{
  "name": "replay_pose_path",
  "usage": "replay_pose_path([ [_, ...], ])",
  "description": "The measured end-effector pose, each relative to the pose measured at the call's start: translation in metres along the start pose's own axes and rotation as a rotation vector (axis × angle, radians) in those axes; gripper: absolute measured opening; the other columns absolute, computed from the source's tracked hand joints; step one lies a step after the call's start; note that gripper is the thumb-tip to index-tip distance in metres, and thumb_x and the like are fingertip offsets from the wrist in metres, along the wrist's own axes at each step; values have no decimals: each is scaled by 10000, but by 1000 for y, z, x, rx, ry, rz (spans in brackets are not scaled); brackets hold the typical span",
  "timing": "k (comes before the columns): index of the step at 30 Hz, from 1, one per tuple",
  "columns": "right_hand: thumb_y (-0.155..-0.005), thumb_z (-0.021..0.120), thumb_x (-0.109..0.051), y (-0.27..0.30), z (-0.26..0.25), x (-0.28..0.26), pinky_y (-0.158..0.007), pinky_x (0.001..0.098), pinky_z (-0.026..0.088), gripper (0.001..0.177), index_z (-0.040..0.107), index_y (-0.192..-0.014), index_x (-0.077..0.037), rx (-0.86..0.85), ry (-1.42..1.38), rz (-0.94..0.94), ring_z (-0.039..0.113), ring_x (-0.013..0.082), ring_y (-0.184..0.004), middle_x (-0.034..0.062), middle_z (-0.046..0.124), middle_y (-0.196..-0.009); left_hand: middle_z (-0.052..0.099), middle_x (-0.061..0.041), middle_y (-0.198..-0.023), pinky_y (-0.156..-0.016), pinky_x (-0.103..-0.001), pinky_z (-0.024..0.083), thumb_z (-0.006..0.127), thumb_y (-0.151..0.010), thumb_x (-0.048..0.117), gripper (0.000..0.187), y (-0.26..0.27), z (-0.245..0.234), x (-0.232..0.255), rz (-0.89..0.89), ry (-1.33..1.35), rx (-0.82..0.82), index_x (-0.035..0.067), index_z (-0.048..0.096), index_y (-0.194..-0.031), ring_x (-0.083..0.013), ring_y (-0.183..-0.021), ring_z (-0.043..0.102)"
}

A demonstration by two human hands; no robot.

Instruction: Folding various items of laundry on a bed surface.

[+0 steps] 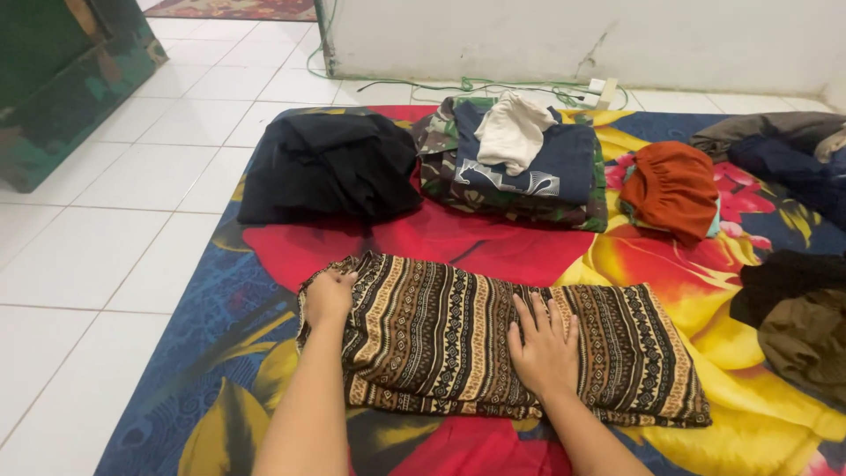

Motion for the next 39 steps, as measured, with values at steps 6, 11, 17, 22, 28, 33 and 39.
replay_pose_path([
  [6,-965,415,-448,-3,3,6,-1218,553,148,593,400,-1538,-297,-4,11,8,316,263,-1489,46,395,-1596,759,-175,-1059,-870,-523,549,674,-949,420,285,46,-48,25,54,-46,146,178,757,-1074,-411,-1017,706],
  [11,-969,397,-459,-3,4,4,-1221,553,138,597,384,-1545,-304,-44,29,7,299,266,-1495,40,374,-1609,739,-168,-1017,-799,-551,538,641,-953,503,375,60,-47,-2,147,-261,20,198,641,-1171,-419,-967,705],
  [17,-972,375,-476,-3,10,7,-1225,565,135,614,348,-1565,-321,-52,111,-10,313,274,-1496,49,364,-1616,662,-85,-1068,-828,-449,465,651,-856,295,388,95,-74,95,728,-529,531,97,599,-1186,-280,-1027,615],
  [22,-974,369,-479,-6,16,11,-1214,593,127,622,323,-1577,-337,-74,132,-13,296,297,-1501,58,339,-1630,604,-108,-1232,-1055,-506,401,556,-972,246,290,169,40,141,1076,-699,233,114,610,-1224,-307,-1209,535],
  [28,-994,326,-507,-16,5,16,-1207,609,49,641,187,-1606,-375,-286,68,-2,161,311,-1544,50,196,-1676,72,-67,-1700,-1195,-651,53,311,-970,637,697,188,64,121,666,-555,-345,340,218,-1594,-308,-1553,22],
  [33,-1019,298,-498,-11,7,13,-1227,602,33,632,152,-1621,-373,-350,26,-8,151,312,-1551,63,166,-1694,57,-75,-1713,-1222,-629,19,136,-1026,708,729,132,59,75,427,-578,-318,365,55,-1665,-300,-1544,68],
  [39,-1012,310,-510,-16,10,13,-1216,599,40,649,151,-1622,-356,-340,-2,-25,146,321,-1548,66,157,-1691,105,-17,-1722,-1219,-551,114,234,-982,642,661,91,39,26,274,-584,-151,411,216,-1600,-252,-1600,26],
])
Point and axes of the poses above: each hand's wrist, its own y-axis away from the middle knuckle, its own z-axis out of the palm, x = y × z, the point moved 1 cm from there along -y, towards the middle knuckle
